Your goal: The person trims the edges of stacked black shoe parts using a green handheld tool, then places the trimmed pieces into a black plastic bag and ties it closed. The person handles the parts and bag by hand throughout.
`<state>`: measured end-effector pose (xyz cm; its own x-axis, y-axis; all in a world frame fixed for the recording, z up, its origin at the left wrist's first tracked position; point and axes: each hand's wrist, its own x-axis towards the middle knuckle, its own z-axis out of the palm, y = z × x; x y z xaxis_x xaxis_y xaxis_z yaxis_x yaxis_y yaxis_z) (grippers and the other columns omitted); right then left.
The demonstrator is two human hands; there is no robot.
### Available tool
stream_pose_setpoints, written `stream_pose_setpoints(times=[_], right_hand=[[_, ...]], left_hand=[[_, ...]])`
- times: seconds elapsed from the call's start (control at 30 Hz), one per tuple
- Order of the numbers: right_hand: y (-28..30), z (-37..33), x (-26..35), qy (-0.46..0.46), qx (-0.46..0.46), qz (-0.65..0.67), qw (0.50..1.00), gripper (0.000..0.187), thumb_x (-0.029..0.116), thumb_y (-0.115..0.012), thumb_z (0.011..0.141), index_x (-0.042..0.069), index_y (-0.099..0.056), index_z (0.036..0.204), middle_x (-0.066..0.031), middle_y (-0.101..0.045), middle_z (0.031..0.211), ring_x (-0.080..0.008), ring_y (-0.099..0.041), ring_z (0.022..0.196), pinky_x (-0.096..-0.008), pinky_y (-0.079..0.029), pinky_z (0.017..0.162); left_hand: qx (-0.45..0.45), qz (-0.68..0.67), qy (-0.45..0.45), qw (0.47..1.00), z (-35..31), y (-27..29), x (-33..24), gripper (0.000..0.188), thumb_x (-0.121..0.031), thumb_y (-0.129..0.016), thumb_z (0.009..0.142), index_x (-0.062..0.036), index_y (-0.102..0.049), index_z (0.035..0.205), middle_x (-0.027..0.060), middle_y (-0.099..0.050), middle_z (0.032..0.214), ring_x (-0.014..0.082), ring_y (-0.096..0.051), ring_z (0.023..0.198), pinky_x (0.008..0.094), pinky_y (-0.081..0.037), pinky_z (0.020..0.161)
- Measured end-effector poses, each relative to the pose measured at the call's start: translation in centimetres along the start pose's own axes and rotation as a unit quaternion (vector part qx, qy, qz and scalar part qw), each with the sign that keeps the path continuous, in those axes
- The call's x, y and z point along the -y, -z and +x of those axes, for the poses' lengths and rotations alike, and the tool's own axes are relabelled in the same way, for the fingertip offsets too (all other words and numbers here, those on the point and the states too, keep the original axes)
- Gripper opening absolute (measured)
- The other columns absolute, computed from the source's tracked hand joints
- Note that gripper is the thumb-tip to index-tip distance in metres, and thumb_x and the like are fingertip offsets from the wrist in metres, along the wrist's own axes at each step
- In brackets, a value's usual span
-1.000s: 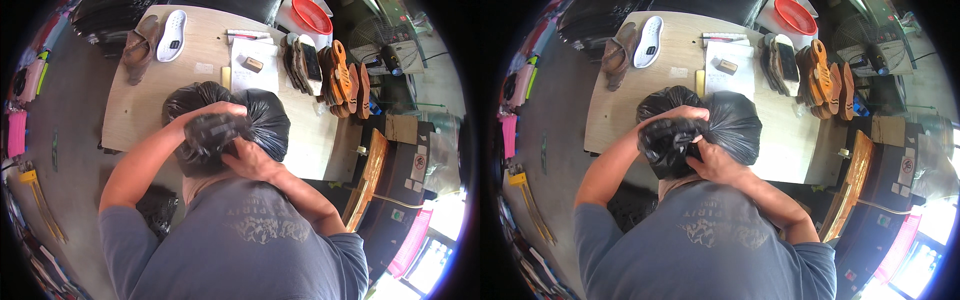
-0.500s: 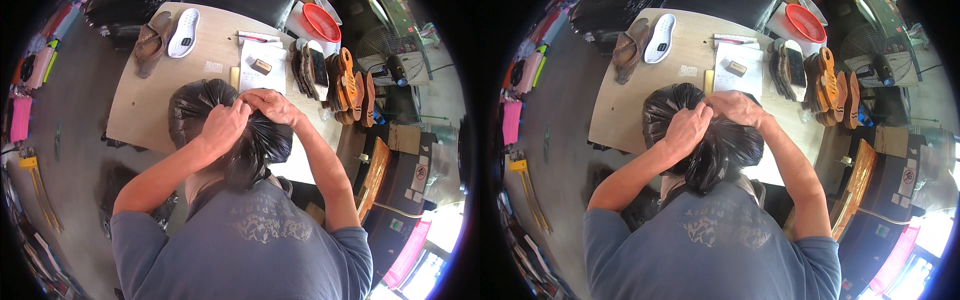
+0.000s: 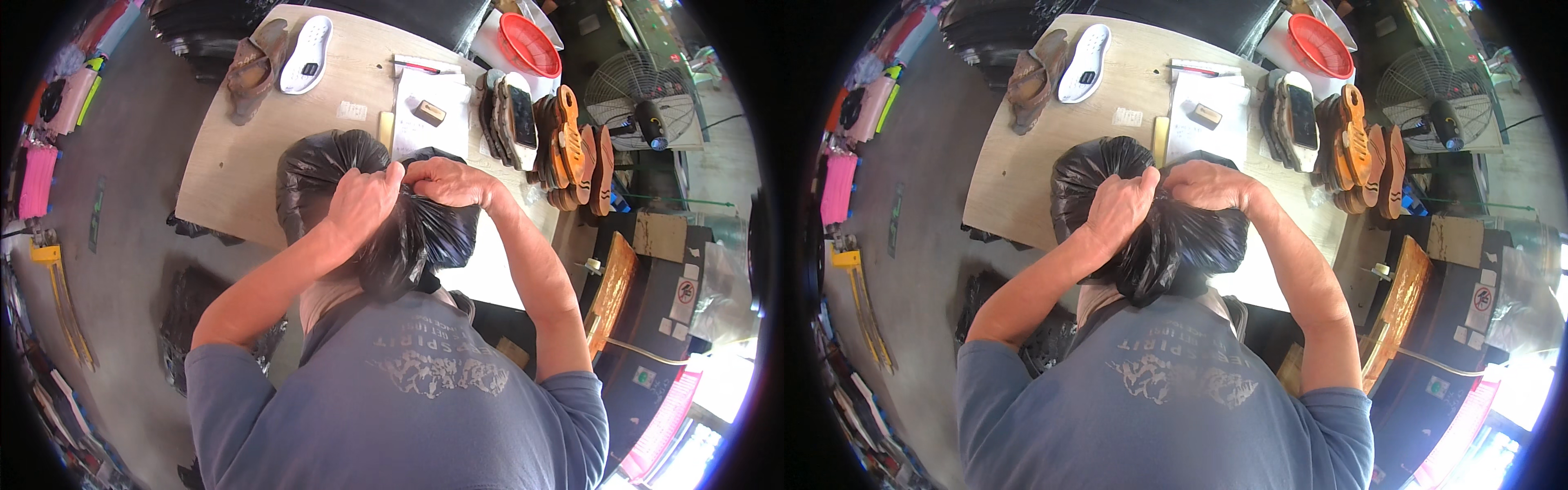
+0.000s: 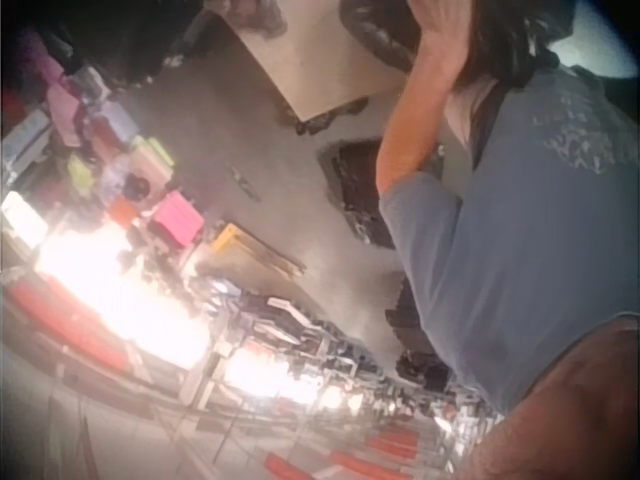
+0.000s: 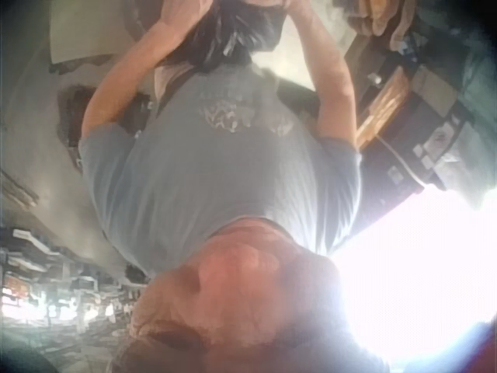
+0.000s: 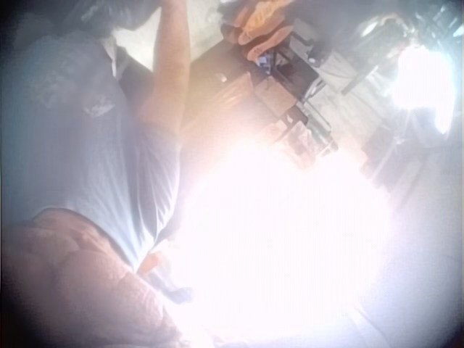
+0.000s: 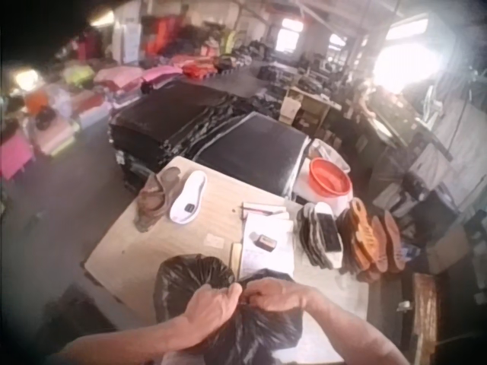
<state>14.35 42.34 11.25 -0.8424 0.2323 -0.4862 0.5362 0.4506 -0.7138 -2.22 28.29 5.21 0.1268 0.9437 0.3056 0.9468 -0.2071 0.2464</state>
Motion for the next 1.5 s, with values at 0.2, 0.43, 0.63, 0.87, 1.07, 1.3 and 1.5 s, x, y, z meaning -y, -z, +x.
stream_pose_setpoints(times=[0.2,0.43,0.63,0.87,1.07,1.3,1.5], right_hand=[[-0.6,-0.5,-1.4,0.110,-0.020,0.097,0.989,0.038,0.026,-0.048,0.102,0.003,-0.069,0.124,-0.0194,-0.071,0.114,-0.0351,-0.066,0.108,-0.0402,-0.048,0.096],[-3.3,-0.7,1.1,-0.083,-0.119,0.221,0.965,0.048,0.040,-0.061,0.100,-0.006,-0.073,0.104,-0.0188,-0.068,0.089,-0.0253,-0.064,0.087,-0.0386,-0.049,0.083],[-4.8,0.8,1.5,-0.113,-0.184,0.238,0.947,0.051,0.039,-0.071,0.093,-0.012,-0.071,0.090,-0.0189,-0.066,0.076,-0.0208,-0.060,0.075,-0.0395,-0.049,0.072],[-6.6,0.5,0.8,-0.041,-0.256,0.184,0.948,0.026,0.017,-0.062,0.094,-0.006,-0.072,0.103,-0.0207,-0.070,0.088,-0.0248,-0.064,0.076,-0.0376,-0.051,0.073],[-7.7,0.0,0.5,-0.077,-0.288,0.504,0.810,0.019,0.008,-0.061,0.097,-0.002,-0.074,0.108,-0.0120,-0.076,0.100,-0.0191,-0.069,0.088,-0.0333,-0.054,0.078],[-8.8,-1.0,-1.0,0.081,-0.311,0.660,0.679,0.019,0.008,-0.060,0.102,0.001,-0.074,0.113,-0.0099,-0.076,0.111,-0.0199,-0.070,0.099,-0.0323,-0.056,0.092],[-10.1,-0.5,0.7,0.093,-0.468,0.438,0.762,0.014,0.015,-0.059,0.108,0.004,-0.068,0.112,-0.0058,-0.071,0.109,-0.0106,-0.063,0.106,-0.0287,-0.051,0.096]], left_hand=[[-0.123,-0.089,-0.014,0.988,-0.2,0.2,0.0,0.021,-0.007,-0.062,0.089,-0.0058,-0.055,0.108,0.0074,-0.067,0.086,0.0228,-0.067,0.084,0.0370,-0.051,0.076],[-0.227,-0.154,0.017,0.961,-0.1,0.2,-0.1,0.058,0.005,-0.065,0.082,-0.0029,-0.054,0.138,0.0177,-0.056,0.137,0.0317,-0.065,0.111,0.0404,-0.055,0.092],[-0.215,-0.195,0.000,0.957,-0.2,0.9,-0.2,0.069,0.007,-0.066,0.083,-0.0054,-0.050,0.149,0.0170,-0.051,0.140,0.0336,-0.063,0.109,0.0412,-0.056,0.093],[-0.170,-0.244,0.005,0.955,-0.2,1.5,0.1,0.071,0.007,-0.066,0.083,-0.0099,-0.051,0.151,0.0175,-0.045,0.148,0.0362,-0.058,0.116,0.0421,-0.055,0.097],[-0.170,-0.303,0.034,0.937,-1.1,1.3,-0.3,0.067,-0.002,-0.068,0.086,-0.0101,-0.052,0.150,0.0192,-0.043,0.152,0.0383,-0.056,0.120,0.0451,-0.052,0.101],[-0.169,-0.312,-0.041,0.934,-1.9,1.9,0.1,0.051,-0.018,-0.074,0.083,-0.0059,-0.065,0.132,0.0172,-0.056,0.142,0.0371,-0.057,0.120,0.0457,-0.048,0.102],[-0.160,-0.409,-0.038,0.898,-2.0,1.7,-0.7,0.044,-0.017,-0.075,0.079,-0.0055,-0.066,0.121,0.0126,-0.062,0.134,0.0351,-0.059,0.117,0.0427,-0.046,0.101]])
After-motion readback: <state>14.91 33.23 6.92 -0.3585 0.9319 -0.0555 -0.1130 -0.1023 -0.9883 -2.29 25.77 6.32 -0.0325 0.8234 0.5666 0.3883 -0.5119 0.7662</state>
